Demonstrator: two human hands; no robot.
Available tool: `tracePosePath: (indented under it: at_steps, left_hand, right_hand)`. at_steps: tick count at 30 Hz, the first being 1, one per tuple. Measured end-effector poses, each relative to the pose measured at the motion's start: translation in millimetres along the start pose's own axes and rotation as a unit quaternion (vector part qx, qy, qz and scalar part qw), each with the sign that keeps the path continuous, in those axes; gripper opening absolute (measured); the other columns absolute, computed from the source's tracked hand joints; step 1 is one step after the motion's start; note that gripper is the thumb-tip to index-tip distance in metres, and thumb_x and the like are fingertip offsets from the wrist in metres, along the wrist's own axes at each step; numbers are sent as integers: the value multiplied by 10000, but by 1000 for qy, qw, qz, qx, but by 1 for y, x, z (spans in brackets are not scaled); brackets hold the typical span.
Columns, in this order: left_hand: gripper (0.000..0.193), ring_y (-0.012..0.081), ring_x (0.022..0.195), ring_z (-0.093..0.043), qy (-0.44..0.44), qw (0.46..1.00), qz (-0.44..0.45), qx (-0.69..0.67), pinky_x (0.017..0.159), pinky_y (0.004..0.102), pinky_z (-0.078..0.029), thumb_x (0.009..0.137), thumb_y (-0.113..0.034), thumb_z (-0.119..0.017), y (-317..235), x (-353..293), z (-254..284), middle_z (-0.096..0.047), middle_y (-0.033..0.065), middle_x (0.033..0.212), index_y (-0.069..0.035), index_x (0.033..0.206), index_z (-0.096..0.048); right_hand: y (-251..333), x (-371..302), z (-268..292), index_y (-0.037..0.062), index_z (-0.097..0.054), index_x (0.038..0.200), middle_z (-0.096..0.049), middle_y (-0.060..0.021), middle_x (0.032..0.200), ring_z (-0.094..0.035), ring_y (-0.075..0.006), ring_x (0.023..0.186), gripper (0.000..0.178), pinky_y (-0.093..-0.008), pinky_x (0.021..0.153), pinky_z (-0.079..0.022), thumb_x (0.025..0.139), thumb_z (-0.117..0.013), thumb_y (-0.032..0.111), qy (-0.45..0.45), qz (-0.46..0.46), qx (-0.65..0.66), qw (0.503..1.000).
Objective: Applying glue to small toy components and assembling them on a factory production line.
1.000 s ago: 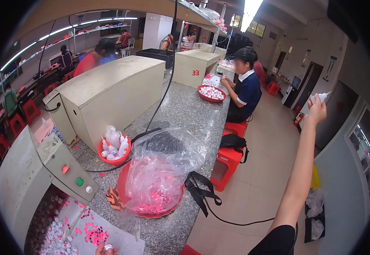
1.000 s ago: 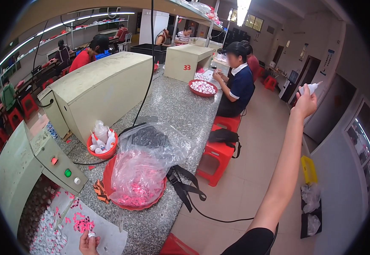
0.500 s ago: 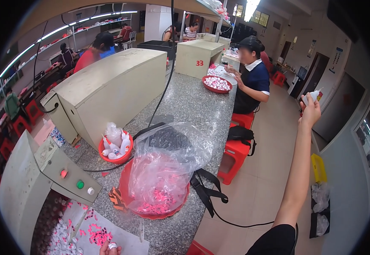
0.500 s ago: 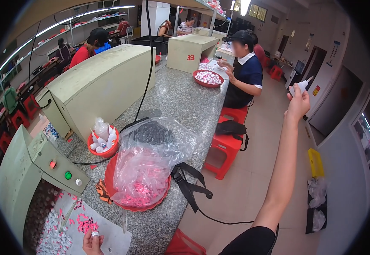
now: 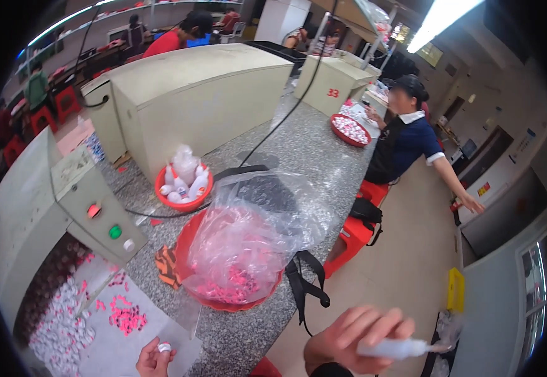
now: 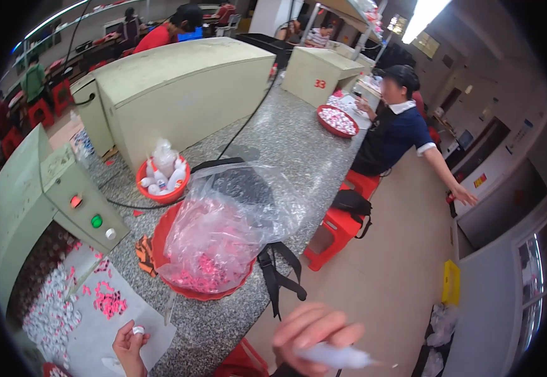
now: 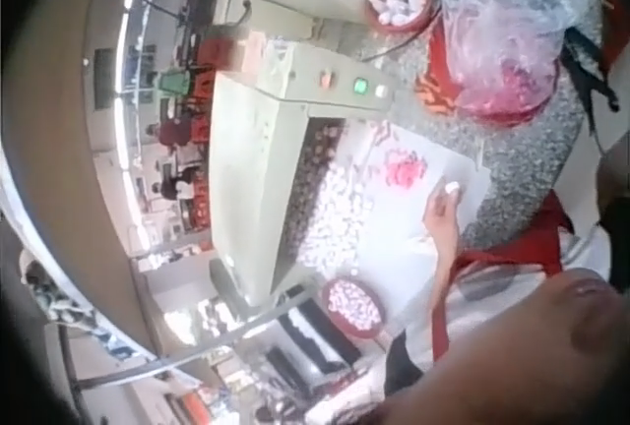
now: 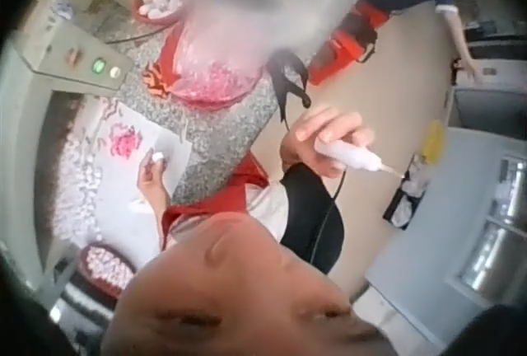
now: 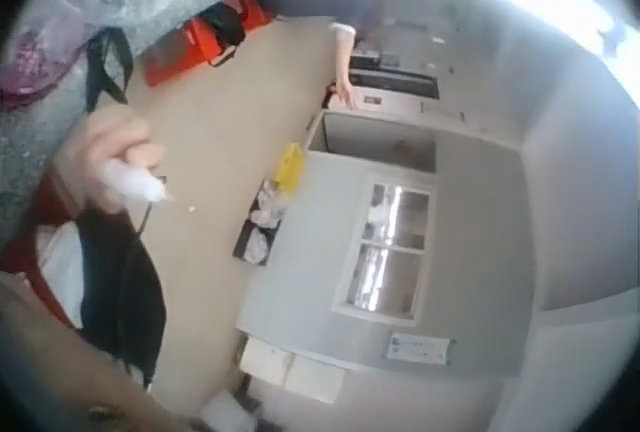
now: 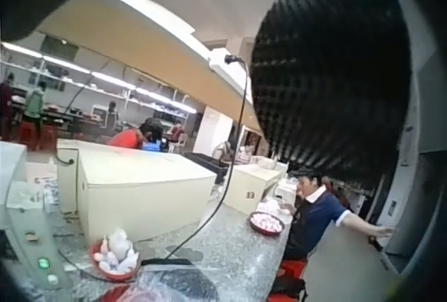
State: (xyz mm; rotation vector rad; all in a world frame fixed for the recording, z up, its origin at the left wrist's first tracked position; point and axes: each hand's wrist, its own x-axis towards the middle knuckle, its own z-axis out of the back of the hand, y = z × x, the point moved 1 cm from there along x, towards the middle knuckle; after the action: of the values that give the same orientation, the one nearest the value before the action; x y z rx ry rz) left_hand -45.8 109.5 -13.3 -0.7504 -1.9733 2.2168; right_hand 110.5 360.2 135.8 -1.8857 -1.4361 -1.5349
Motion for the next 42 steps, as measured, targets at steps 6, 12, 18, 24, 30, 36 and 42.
tracePosePath:
  at_steps: [6, 12, 18, 24, 30, 36, 42]
  left_hand:
    - [345, 157, 841, -568, -27, 999, -15, -45, 765, 261, -455, 807, -24, -550, -1, -14, 16, -592, 94, 942, 11, 1147, -507]
    - [342, 172, 869, -548, -31, 998, 6, -55, 792, 283, -436, 824, -53, -531, 0, -28, 37, -576, 111, 988, 36, 1151, -490]
    - [334, 181, 884, -540, -53, 996, -36, -62, 799, 283, -431, 825, -43, -525, -3, -29, 44, -574, 125, 995, 31, 1149, -494]
    - [334, 197, 906, -547, -51, 997, -20, -45, 813, 288, -437, 828, -44, -524, 4, -29, 55, -571, 139, 1009, 28, 1152, -489]
    - [342, 205, 912, -550, -42, 998, -13, -53, 810, 291, -448, 828, -42, -514, 3, -26, 52, -564, 144, 1021, 29, 1161, -480]
    - [345, 200, 899, -549, -28, 998, -15, -53, 806, 287, -446, 822, -49, -522, -5, -24, 46, -563, 142, 1019, 33, 1155, -484]
    - [341, 175, 882, -544, -36, 995, -14, -90, 780, 270, -445, 818, -36, -525, -2, -25, 43, -572, 127, 992, 41, 1149, -490]
  right_hand:
    - [-56, -92, -72, 11, -442, 1099, -548, -120, 847, -557, -171, 652, 329, -280, 548, -457, 794, -558, 49, 24, -382, 203, 901]
    - [-50, -136, -112, -14, -436, 1114, -536, -64, 906, -515, -84, 729, 302, -216, 609, -440, 832, -525, 43, 33, -566, 217, 795]
    - [-51, -144, -128, -15, -420, 1138, -523, -28, 909, -498, -55, 726, 333, -191, 608, -429, 839, -537, 74, 64, -608, 227, 758]
    - [-52, -154, -136, -12, -425, 1131, -502, -15, 862, -484, -48, 680, 324, -190, 587, -417, 844, -537, 89, 102, -617, 229, 746]
    - [-54, -154, -136, -13, -434, 1123, -501, -11, 824, -477, -49, 661, 313, -189, 575, -406, 847, -536, 95, 115, -622, 229, 740]
    - [-58, -153, -134, -20, -435, 1124, -504, -14, 836, -481, -51, 663, 316, -191, 577, -409, 847, -535, 93, 107, -618, 227, 745]
    - [-62, -156, -131, -20, -446, 1117, -508, -18, 861, -485, -45, 695, 310, -191, 605, -417, 843, -540, 91, 99, -624, 220, 743]
